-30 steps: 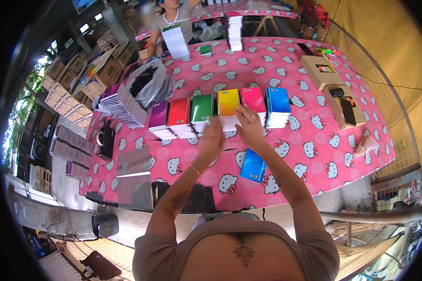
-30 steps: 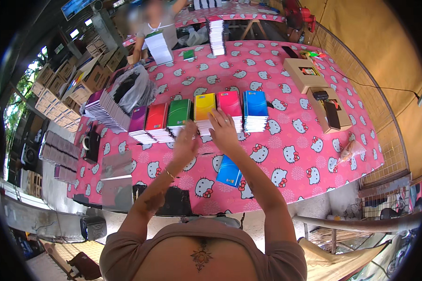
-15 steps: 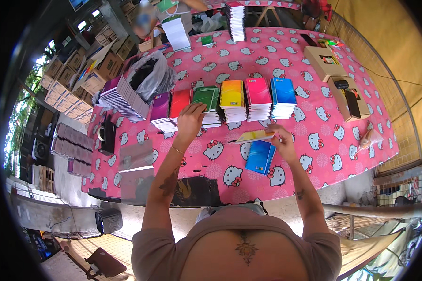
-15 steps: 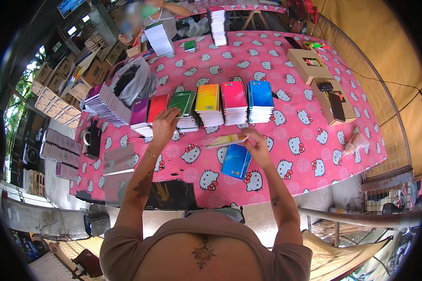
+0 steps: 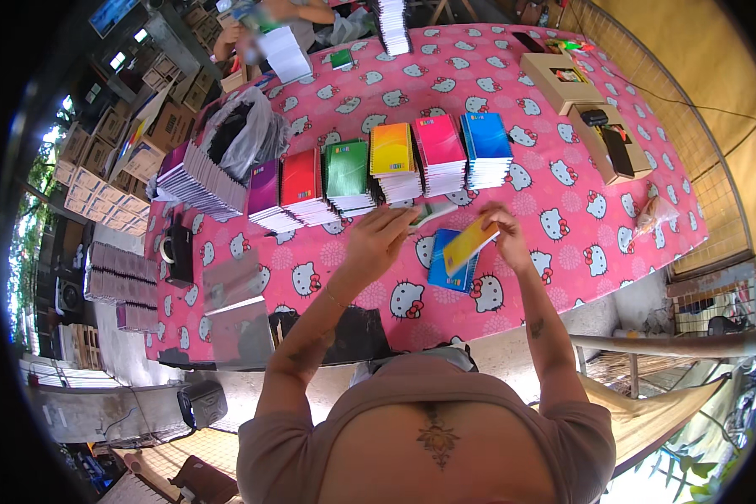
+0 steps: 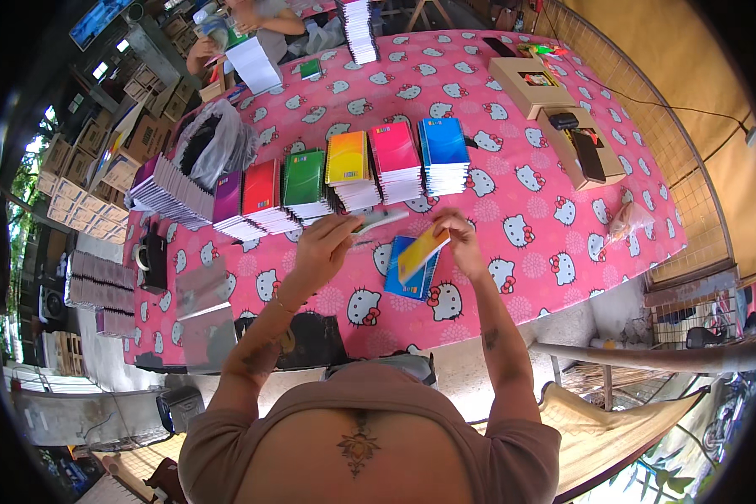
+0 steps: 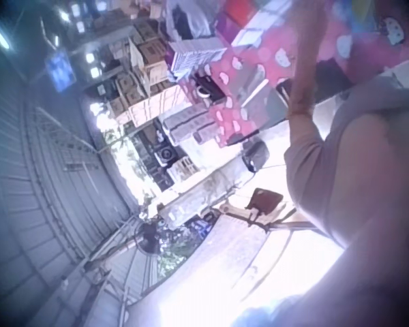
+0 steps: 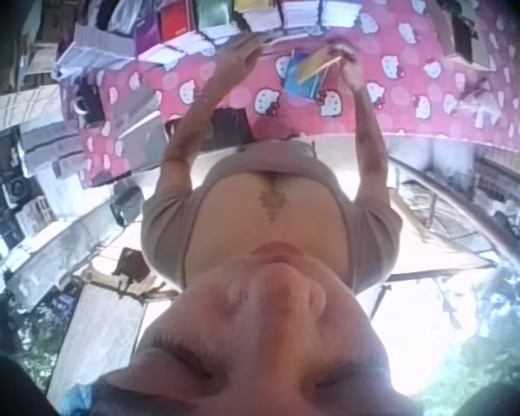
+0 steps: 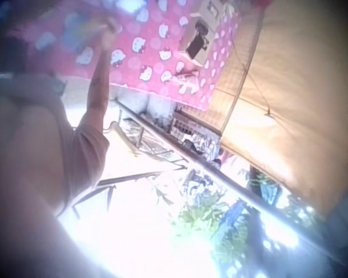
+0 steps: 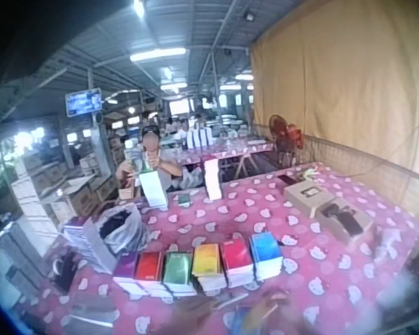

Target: The person wraps individual small notebooks in silver foil packaging, secures the foil with adhesive tape, and then sorts the packaged notebooks by color into different stacks on a table.

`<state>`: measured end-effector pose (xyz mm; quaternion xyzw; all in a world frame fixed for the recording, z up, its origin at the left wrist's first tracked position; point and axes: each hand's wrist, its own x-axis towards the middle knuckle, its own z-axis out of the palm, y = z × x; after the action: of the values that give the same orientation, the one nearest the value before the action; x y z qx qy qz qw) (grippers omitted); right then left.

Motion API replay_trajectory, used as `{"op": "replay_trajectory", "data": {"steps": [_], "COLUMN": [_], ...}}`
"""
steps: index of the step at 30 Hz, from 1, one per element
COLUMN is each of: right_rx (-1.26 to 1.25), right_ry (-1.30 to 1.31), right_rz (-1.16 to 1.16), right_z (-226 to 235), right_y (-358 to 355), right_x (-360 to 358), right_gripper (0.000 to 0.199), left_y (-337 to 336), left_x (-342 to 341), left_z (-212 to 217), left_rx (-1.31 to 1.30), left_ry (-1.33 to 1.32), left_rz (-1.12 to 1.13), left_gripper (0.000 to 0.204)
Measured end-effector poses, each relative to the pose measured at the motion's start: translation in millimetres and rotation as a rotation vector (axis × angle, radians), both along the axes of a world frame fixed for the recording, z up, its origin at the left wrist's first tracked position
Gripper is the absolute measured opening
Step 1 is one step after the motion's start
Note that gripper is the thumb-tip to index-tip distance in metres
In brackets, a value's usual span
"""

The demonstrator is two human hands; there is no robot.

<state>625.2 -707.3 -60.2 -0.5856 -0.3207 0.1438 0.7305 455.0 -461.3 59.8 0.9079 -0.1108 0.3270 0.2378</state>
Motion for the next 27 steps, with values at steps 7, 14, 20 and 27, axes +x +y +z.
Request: {"op": "replay_trajectory", "data": {"steps": [7, 14, 20, 27], "right_rx": [-0.740, -0.459, -0.684, -0.165], "right_ry": [-0.907, -0.355, -1.031, -0.656], "right_rz": [-0.328, -0.567, -0.562, -0.593], "right_z": [-9, 19, 61, 59], "right_y": [-13, 5, 100, 91], "right_x": [-106, -61, 16, 38], "right_gripper": [0.024, 0.035, 0.056, 0.029], "left_y": [-32, -66, 3, 32], "left_x": [-18, -18, 95, 123], "left_z": [-40, -125, -48, -44], "left_rx": [-0.098, 0.029, 0.070, 0.215], "left_ry": [0.041, 0.407, -0.050, 0.063], "left_rz": [0.078, -0.264, 0.253, 0.234], "left_gripper": [0.036, 0.050, 0.052, 0.055]}}
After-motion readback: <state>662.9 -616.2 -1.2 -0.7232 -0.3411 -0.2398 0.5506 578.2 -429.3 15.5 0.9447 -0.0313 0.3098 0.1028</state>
